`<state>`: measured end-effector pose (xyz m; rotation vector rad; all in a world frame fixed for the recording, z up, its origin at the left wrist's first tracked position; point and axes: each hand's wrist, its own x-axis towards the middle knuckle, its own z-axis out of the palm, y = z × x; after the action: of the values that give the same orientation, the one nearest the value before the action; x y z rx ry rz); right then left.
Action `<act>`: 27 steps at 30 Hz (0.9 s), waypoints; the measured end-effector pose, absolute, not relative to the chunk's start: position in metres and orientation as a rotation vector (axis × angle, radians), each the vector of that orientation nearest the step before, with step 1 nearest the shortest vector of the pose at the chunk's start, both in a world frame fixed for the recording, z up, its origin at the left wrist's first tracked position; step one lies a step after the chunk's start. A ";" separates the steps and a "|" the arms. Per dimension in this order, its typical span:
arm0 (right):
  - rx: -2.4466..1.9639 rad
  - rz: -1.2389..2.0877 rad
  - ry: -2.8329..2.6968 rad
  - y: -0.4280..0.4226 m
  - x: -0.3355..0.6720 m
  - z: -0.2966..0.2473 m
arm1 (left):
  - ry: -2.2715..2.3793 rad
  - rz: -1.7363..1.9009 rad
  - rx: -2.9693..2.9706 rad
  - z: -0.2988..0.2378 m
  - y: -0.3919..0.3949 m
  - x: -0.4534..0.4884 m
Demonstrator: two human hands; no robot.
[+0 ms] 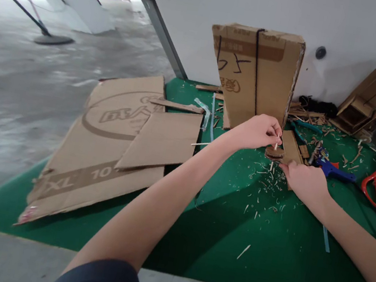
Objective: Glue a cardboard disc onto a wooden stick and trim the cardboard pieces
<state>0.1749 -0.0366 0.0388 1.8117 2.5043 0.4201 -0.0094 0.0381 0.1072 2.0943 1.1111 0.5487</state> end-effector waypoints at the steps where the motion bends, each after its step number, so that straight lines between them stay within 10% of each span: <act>1: 1.810 0.416 2.496 -0.037 0.173 0.040 | 1.128 0.547 2.090 0.107 0.038 -0.009; 27: 1.616 0.153 2.447 -0.040 0.166 0.053 | 1.176 0.556 2.037 0.112 0.030 -0.006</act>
<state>0.1657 -0.0396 0.0535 1.6159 2.4475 0.1527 -0.0058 0.0299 0.1119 2.0371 1.1758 0.5561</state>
